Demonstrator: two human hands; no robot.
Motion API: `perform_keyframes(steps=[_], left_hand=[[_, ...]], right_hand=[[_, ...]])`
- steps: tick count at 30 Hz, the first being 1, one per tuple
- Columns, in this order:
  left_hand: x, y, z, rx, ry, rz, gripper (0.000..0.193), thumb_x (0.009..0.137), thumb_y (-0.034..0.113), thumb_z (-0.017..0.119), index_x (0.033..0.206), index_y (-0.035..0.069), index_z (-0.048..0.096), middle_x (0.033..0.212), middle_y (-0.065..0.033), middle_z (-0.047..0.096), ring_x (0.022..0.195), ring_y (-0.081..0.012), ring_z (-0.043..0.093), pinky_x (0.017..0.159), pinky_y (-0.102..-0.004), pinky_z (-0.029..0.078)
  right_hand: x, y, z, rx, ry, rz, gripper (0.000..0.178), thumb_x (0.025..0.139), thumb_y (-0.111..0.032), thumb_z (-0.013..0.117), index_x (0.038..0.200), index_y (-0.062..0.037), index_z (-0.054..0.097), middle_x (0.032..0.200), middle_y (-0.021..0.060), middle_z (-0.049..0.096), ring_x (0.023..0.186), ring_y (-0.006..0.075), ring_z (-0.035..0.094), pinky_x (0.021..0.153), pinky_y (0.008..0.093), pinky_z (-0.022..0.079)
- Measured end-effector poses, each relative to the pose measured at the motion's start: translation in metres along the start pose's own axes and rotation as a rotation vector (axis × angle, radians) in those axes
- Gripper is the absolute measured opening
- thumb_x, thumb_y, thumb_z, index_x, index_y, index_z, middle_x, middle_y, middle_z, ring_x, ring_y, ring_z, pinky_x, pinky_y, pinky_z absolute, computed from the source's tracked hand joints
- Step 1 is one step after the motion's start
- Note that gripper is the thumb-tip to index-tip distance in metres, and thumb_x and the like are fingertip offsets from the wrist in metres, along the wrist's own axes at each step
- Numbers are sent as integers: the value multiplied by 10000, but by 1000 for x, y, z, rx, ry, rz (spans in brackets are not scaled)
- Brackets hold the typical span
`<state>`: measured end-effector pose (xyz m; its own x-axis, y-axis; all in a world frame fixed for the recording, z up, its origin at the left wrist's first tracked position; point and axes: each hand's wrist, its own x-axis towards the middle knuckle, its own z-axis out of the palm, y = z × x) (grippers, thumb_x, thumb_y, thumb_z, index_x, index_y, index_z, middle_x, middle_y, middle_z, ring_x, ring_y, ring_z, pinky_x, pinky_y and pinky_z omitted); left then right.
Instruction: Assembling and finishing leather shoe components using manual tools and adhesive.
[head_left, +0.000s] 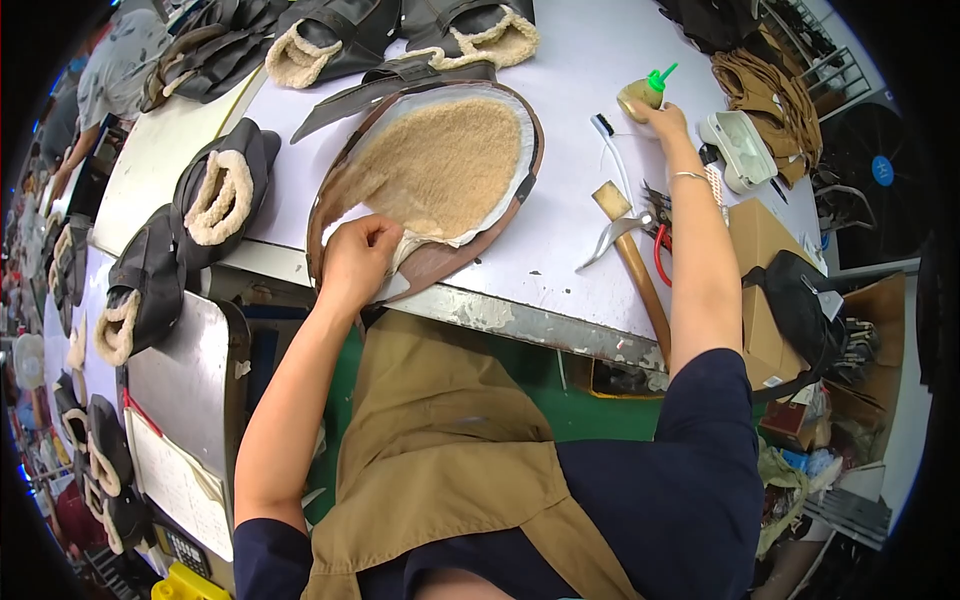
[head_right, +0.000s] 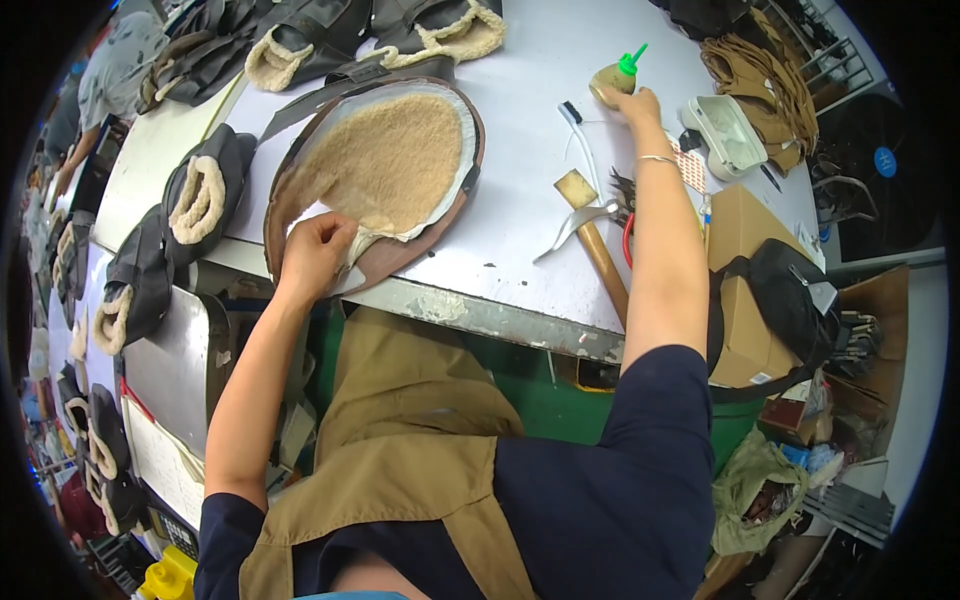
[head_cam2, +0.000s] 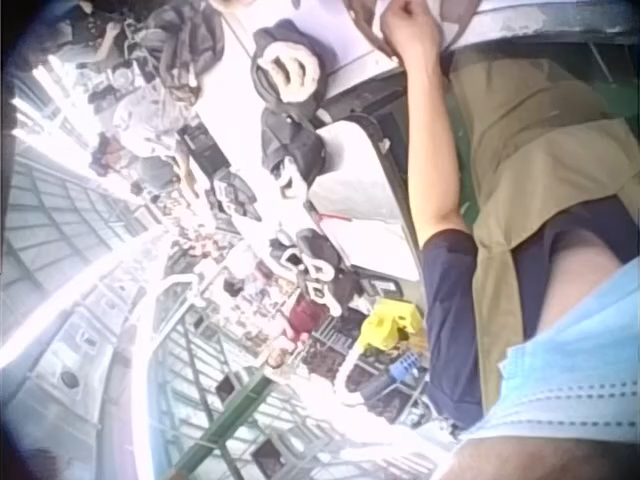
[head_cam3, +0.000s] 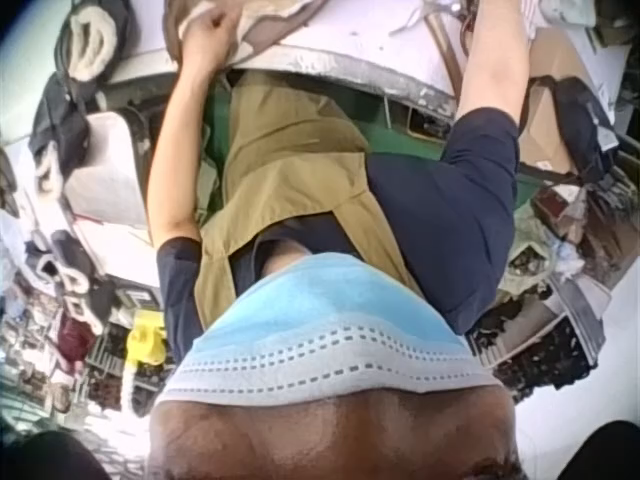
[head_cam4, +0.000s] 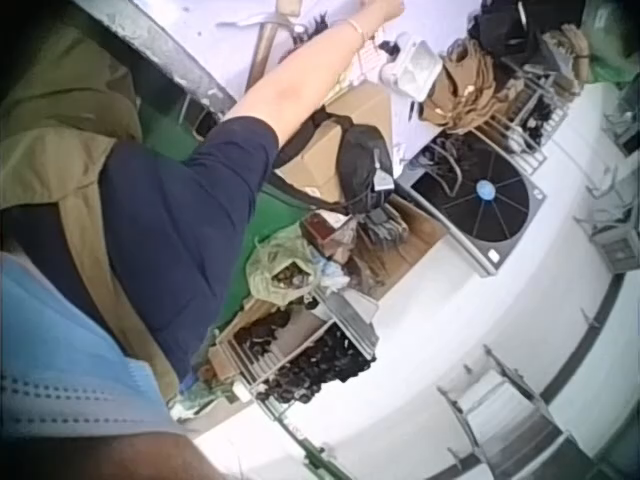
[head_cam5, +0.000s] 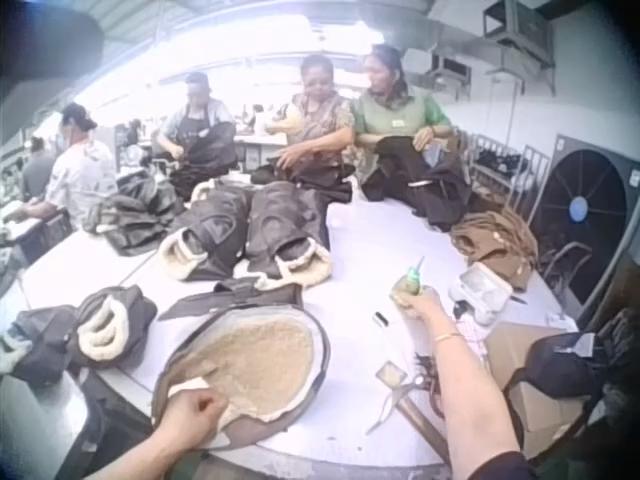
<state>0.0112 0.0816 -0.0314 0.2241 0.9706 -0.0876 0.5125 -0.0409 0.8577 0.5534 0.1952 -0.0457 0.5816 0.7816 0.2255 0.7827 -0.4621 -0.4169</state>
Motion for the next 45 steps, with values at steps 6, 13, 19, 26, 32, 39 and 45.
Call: perform_keyframes(steps=[6, 13, 19, 26, 32, 39, 45], left_hand=[[-6, -1, -7, 77, 19, 93, 235, 859, 237, 629, 891, 13, 695, 743, -139, 670, 686, -224, 637, 658, -353, 478], [-10, 0, -8, 65, -23, 156, 238, 873, 253, 622, 923, 31, 693, 767, -133, 674, 688, -231, 630, 666, -352, 477], [-22, 5, -16, 80, -133, 323, 201, 934, 203, 607, 966, 11, 659, 767, -82, 622, 698, -127, 523, 667, -295, 446], [-18, -2, -22, 92, -194, 333, 199, 945, 205, 599, 975, 17, 656, 769, -77, 607, 699, -127, 506, 665, -291, 445], [-20, 2, -20, 81, -201, 292, 191, 944, 191, 598, 969, 9, 652, 766, -52, 593, 690, -106, 491, 654, -280, 443], [-23, 9, -30, 58, -279, 296, 168, 948, 117, 546, 1023, -1, 640, 838, -65, 613, 736, -122, 540, 682, -284, 458], [-28, 5, -37, 209, -281, 482, 236, 885, -9, 530, 1100, 26, 622, 971, -111, 643, 868, -230, 623, 780, -346, 491]], right_hand=[[-117, -101, -79, 922, 427, -402, 277, 907, -150, 629, 1122, 24, 640, 1083, 126, 680, 975, 181, 639, 873, 307, 501], [-294, -226, -75, 740, -547, -1001, 356, 866, -173, 642, 1182, -12, 612, 1090, 127, 674, 1009, 232, 647, 913, 339, 503], [-288, -213, -29, 732, -1002, -753, 454, 865, -125, 581, 1295, 12, 532, 1301, 127, 573, 1214, 224, 539, 1079, 346, 401], [-305, -215, -27, 537, -711, -903, 407, 798, -185, 669, 1174, -44, 609, 1109, 103, 617, 1035, 246, 600, 923, 333, 475], [-310, -209, -15, 545, -522, -947, 196, 783, -147, 694, 958, -60, 694, 933, 75, 642, 887, 255, 598, 788, 331, 480], [-307, -206, -14, 622, -620, -912, 106, 773, -77, 707, 872, -53, 734, 883, 72, 659, 979, 236, 583, 866, 335, 461], [-305, -203, -10, 616, -678, -951, 131, 768, -91, 718, 890, -56, 749, 884, 72, 675, 1056, 249, 564, 912, 352, 450]])
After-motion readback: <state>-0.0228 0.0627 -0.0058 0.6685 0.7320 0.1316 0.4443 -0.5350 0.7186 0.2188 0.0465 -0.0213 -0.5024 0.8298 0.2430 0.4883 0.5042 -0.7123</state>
